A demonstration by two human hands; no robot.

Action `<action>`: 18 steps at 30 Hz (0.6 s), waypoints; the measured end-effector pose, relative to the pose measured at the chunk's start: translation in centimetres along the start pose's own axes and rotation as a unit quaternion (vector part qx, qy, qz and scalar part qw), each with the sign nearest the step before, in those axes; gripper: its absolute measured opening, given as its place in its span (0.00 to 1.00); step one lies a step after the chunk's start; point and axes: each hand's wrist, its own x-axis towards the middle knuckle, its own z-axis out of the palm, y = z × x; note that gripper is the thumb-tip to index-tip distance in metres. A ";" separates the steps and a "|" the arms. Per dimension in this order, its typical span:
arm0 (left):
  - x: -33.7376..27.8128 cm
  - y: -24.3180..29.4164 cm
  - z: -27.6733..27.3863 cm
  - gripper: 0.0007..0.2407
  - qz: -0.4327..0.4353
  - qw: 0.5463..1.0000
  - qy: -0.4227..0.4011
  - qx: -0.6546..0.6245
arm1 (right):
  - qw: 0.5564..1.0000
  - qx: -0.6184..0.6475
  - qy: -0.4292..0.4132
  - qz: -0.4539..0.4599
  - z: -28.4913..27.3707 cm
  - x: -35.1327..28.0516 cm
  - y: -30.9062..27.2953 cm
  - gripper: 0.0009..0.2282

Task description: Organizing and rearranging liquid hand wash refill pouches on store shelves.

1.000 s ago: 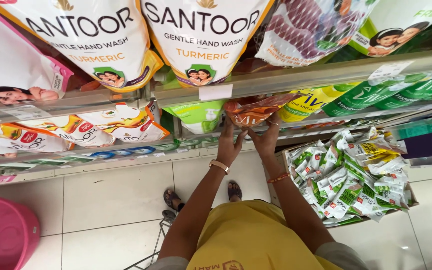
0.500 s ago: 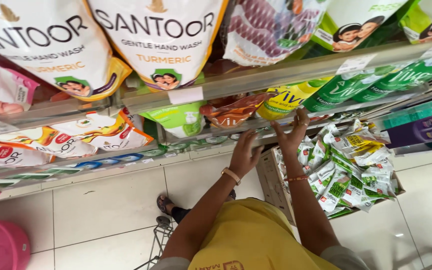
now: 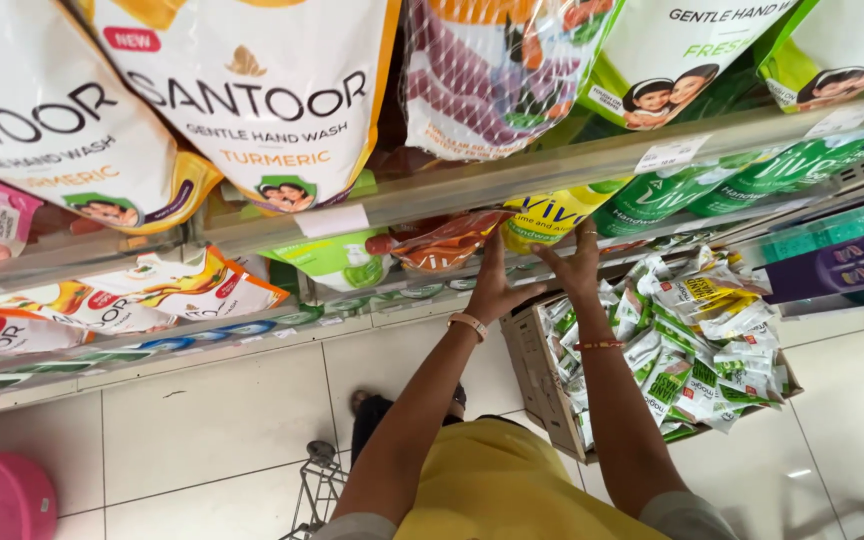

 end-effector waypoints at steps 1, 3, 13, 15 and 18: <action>-0.4 -0.2 0.0 0.56 -0.015 1.000 -0.003 0.002 | 1.000 0.006 0.019 -0.004 0.2 -0.3 1.0 0.39; -1.0 -0.9 0.1 0.56 -0.030 0.999 -0.012 0.003 | 0.999 0.010 0.044 -0.005 0.6 -0.8 2.2 0.38; -0.5 -0.6 -1.3 0.54 0.004 0.996 -0.073 0.048 | 0.986 -0.128 0.101 0.016 1.1 -0.4 2.9 0.39; -0.5 -0.7 -1.7 0.55 -0.011 0.994 -0.086 0.060 | 0.989 -0.118 0.089 -0.004 1.4 -0.3 3.2 0.38; -1.3 -1.2 -1.7 0.56 -0.027 0.988 -0.111 0.099 | 0.990 -0.111 0.081 0.033 1.6 -0.8 3.4 0.35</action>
